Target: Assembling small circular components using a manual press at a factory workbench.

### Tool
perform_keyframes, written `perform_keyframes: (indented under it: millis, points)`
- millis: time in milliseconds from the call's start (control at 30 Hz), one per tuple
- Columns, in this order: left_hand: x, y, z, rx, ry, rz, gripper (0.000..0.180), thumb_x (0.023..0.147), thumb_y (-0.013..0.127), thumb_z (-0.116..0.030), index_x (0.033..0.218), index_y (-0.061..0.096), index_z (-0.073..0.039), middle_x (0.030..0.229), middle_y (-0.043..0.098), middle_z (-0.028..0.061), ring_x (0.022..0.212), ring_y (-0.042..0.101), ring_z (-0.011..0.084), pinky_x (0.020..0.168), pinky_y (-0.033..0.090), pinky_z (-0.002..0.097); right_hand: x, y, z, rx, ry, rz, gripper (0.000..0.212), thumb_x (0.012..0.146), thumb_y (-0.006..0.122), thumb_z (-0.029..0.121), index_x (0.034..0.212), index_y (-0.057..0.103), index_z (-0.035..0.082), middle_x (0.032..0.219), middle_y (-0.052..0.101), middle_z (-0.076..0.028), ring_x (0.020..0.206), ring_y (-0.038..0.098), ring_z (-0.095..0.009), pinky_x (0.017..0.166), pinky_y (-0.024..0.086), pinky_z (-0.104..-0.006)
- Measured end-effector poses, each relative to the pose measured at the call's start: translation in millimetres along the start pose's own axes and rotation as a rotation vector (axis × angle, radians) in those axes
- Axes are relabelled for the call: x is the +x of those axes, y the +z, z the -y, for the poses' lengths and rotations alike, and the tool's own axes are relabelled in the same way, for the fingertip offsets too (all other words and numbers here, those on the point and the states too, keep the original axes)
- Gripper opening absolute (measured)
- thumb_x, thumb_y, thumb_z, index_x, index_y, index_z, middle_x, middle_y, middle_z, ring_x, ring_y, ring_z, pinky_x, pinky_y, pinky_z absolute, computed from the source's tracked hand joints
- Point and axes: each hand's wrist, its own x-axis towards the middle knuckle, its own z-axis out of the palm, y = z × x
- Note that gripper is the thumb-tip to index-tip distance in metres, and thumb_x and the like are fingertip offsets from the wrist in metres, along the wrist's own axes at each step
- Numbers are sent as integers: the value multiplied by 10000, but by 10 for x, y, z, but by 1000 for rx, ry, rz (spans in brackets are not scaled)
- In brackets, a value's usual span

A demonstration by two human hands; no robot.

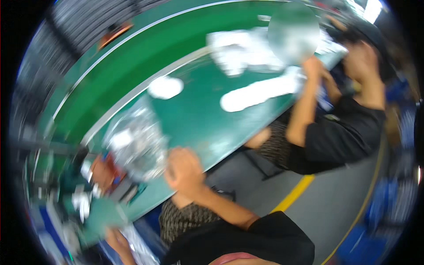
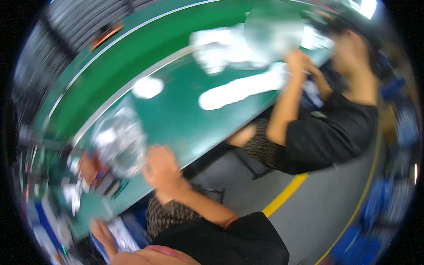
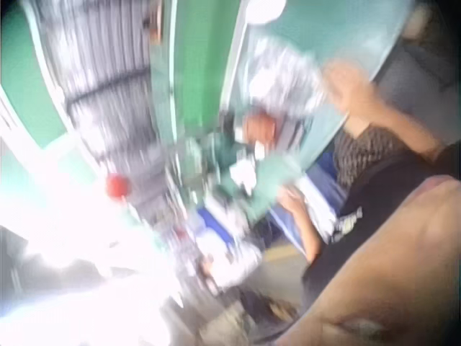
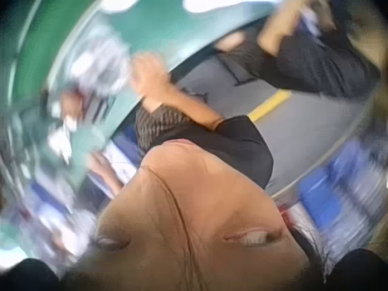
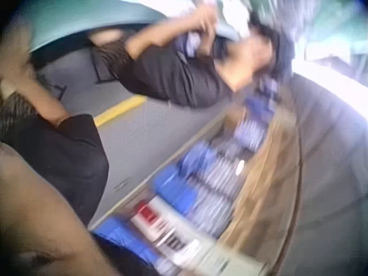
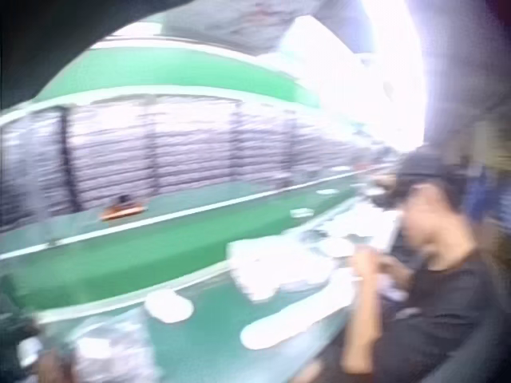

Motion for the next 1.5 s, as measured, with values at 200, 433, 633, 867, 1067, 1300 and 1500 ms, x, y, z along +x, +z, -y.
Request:
perform_keyframes:
  millis: [200, 433, 633, 867, 1067, 1300, 1500]
  points:
    - [-424, 909, -404, -175, 105, 383, 268, 957, 548, -117, 1137, 620, 69, 1015, 657, 215, 951, 633, 317, 901, 484, 421, -16, -113, 66, 24, -10, 20, 249, 825, 630, 160, 1007, 610, -9, 1173, 606, -176, 1171, 532, -328, 1101, 364, -460]
    - [-345, 1158, -530, -166, 178, 593, 291, 954, 559, -135, 1163, 612, 60, 1057, 649, 230, 989, 619, 349, 918, 476, 427, -55, -107, 50, 31, 0, 0, 247, 825, 635, 153, 1009, 608, -8, 1177, 612, -175, 1175, 530, -321, 1097, 366, -466]
    - [-453, 1151, -392, -143, 176, 676, 312, 952, 568, -151, 1185, 606, 53, 1092, 641, 243, 1021, 606, 376, 934, 470, 432, -43, -123, 87, 39, -19, 4, 244, 817, 640, 146, 992, 610, -20, 1162, 618, -182, 1160, 538, -325, 1084, 380, -464]
    - [-752, 972, -175, -132, 135, 728, 339, 949, 579, -169, 1211, 599, 44, 1134, 633, 259, 1059, 592, 408, 951, 462, 438, -25, -123, 51, 25, -45, -15, 229, 806, 639, 135, 972, 600, -18, 1135, 619, -182, 1142, 549, -325, 1078, 387, -465]
    - [-1089, 863, 67, -135, 145, 723, 363, 946, 588, -185, 1234, 593, 36, 1170, 626, 272, 1091, 580, 435, 966, 456, 443, -18, -106, 65, 33, -13, -19, 231, 799, 648, 147, 968, 616, -7, 1140, 611, -166, 1146, 549, -325, 1071, 394, -467]
    - [-1310, 1221, 259, -169, 54, 685, 378, 944, 591, -180, 1218, 580, 81, 1175, 612, 307, 1116, 567, 447, 983, 445, 448, -7, -115, 61, -7, -28, -29, 216, 787, 677, 139, 957, 641, 12, 1118, 639, -132, 1119, 581, -298, 1042, 430, -450]
    - [-1168, 1125, -67, 79, 10, 599, 260, 913, 620, -154, 1062, 649, 58, 1066, 649, 283, 1025, 600, 431, 892, 470, 473, 1, -127, 70, -15, -41, -59, 190, 787, 674, 132, 936, 646, 17, 1109, 645, -127, 1116, 585, -292, 1041, 432, -446]
